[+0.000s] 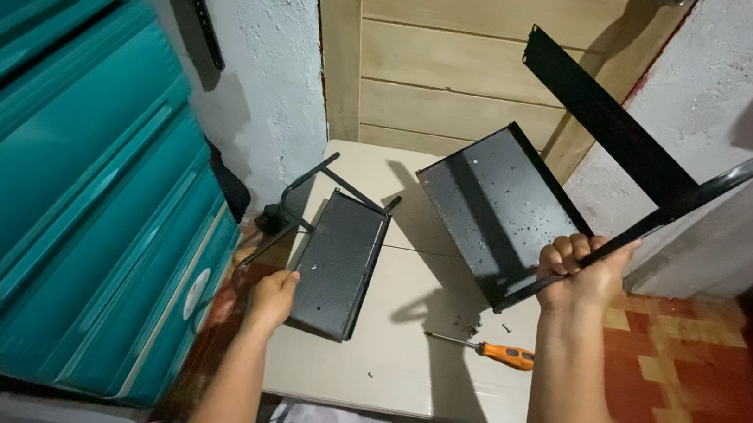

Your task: The person uses a screwdriver to remove screws from a black metal shelving unit on a white table. They detach the shelves from the frame and set the parts aside on the table.

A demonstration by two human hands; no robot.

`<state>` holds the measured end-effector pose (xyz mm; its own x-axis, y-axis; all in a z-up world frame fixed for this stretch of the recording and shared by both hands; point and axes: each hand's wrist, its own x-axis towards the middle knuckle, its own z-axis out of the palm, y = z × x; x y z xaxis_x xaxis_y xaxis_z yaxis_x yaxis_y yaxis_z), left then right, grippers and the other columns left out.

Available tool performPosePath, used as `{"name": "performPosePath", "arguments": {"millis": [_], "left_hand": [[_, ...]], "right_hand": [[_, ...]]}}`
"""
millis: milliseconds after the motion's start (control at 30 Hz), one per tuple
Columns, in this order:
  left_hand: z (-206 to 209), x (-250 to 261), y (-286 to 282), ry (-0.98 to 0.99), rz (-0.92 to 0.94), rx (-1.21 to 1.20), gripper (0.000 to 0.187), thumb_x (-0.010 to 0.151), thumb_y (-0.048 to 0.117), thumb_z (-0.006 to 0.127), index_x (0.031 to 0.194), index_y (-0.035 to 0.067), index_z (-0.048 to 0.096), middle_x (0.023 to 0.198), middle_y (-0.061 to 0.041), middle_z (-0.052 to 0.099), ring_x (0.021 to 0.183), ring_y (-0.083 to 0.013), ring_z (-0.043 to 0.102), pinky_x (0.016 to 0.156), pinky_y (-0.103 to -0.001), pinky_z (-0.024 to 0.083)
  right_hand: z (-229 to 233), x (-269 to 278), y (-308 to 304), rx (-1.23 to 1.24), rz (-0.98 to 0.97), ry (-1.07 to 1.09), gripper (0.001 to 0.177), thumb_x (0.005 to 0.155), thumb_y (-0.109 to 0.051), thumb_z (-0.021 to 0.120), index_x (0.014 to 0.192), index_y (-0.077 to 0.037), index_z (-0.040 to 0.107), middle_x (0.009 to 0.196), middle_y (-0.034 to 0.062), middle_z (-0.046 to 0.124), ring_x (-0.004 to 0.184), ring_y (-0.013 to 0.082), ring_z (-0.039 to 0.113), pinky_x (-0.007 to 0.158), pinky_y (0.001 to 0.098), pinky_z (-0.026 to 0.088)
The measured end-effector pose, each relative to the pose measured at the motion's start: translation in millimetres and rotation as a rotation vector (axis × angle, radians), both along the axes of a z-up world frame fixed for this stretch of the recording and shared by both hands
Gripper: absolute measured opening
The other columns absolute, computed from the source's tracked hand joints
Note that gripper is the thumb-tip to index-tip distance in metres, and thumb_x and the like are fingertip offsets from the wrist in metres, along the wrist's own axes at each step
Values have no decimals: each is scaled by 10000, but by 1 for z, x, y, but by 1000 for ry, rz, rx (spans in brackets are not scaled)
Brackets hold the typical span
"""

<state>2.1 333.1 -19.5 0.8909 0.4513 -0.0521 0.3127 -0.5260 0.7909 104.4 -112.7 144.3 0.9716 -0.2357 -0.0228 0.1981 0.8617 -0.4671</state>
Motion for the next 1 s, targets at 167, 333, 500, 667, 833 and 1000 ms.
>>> {"name": "performPosePath", "arguments": {"millis": [167, 333, 500, 667, 833, 1000], "left_hand": [[-12, 16, 10, -92, 6, 329, 367, 967, 343, 547, 1008, 53, 768, 982, -261, 716, 944, -464, 673, 851, -545, 529], [-29, 28, 16, 12, 6, 387, 376, 1018, 344, 533, 1019, 47, 763, 1012, -243, 724, 975, -449, 691, 879, -534, 545], [-18, 21, 2, 11, 19, 427, 358, 998, 368, 562, 1047, 68, 752, 1071, -207, 707, 1023, -426, 673, 882, -516, 541], [4, 17, -21, 77, -12, 364, 321, 913, 377, 670, 1056, 97, 733, 1061, -186, 709, 1008, -407, 678, 861, -518, 543], [1, 27, -47, 107, -46, 349, 277, 910, 352, 690, 1039, 111, 730, 1040, -167, 721, 997, -389, 688, 855, -510, 549], [7, 32, -85, -61, -73, 363, 241, 894, 311, 697, 1030, 115, 730, 997, -145, 734, 968, -370, 703, 863, -477, 559]], "right_hand": [[15, -12, 7, -56, -60, 35, 584, 1096, -616, 403, 695, -191, 395, 569, -39, 322, 476, 94, 249, 423, 246, 213], [28, -21, 8, 38, -13, 43, 526, 1146, -469, 396, 710, -181, 452, 600, -38, 359, 505, 87, 272, 446, 245, 239], [32, -26, 11, -1, -60, 49, 584, 1117, -537, 352, 664, -179, 442, 571, -39, 353, 483, 83, 267, 433, 244, 248], [36, -24, 3, 46, 9, 42, 613, 1130, -550, 378, 664, -160, 455, 572, -25, 360, 483, 87, 270, 432, 237, 246], [33, -23, -4, 51, -11, 69, 644, 1100, -617, 386, 654, -159, 455, 561, -32, 343, 477, 86, 262, 428, 234, 243], [28, -17, -15, 73, 27, 44, 651, 1102, -615, 389, 643, -159, 459, 556, -29, 336, 473, 89, 256, 425, 237, 234]]}}
